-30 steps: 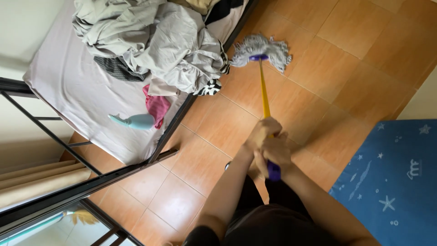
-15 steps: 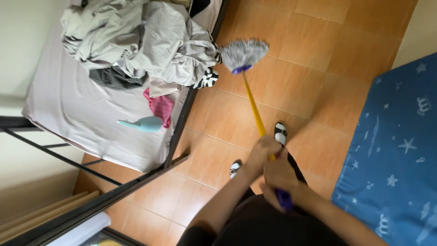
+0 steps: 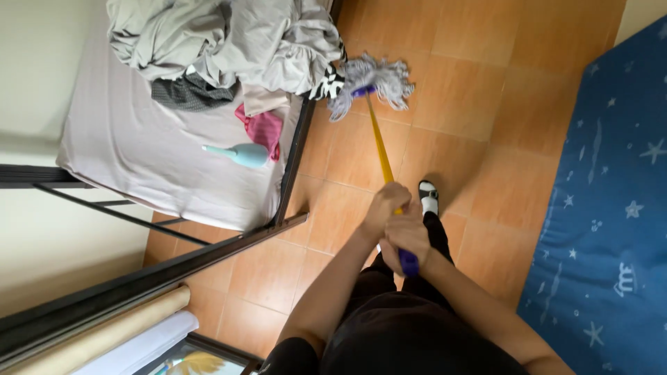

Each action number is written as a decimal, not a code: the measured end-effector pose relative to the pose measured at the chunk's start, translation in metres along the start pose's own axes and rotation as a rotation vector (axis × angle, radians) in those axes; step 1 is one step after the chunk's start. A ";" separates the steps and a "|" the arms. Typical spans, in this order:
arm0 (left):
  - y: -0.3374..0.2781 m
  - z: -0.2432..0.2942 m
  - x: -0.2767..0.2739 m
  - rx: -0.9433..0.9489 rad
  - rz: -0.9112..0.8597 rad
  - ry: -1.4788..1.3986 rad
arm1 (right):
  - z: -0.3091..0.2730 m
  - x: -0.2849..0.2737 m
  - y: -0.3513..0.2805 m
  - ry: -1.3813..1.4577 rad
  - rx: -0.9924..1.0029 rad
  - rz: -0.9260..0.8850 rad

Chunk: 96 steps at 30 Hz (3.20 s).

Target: Mopping a tiled floor in a bedroom area using a spray bottle and a mop.

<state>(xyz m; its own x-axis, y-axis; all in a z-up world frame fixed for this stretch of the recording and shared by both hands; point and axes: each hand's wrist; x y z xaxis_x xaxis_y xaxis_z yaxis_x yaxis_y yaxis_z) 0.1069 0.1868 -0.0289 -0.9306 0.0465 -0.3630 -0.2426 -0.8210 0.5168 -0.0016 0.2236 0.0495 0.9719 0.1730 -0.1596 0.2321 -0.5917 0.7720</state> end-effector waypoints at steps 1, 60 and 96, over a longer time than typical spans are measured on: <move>-0.005 -0.006 -0.006 -0.001 -0.009 -0.004 | 0.004 0.007 -0.007 -0.005 0.006 0.007; -0.156 0.070 -0.086 0.512 -0.734 -0.652 | -0.226 0.193 -0.069 -0.510 0.286 0.411; -0.142 -0.001 0.002 0.553 -0.858 -0.643 | -0.116 0.182 -0.142 -0.919 0.221 0.645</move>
<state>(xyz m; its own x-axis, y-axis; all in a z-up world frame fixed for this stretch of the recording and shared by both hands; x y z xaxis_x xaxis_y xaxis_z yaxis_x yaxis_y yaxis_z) 0.1395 0.3025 -0.1041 -0.3368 0.8616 -0.3797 -0.7874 -0.0366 0.6154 0.1376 0.4304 -0.0183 0.5523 -0.8005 -0.2326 -0.4073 -0.5026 0.7625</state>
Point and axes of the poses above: each hand's wrist, its own y-axis towards the middle knuckle, its own x-axis out of the palm, z = x × y, and after that the axes turned 3 degrees about z, right-handed
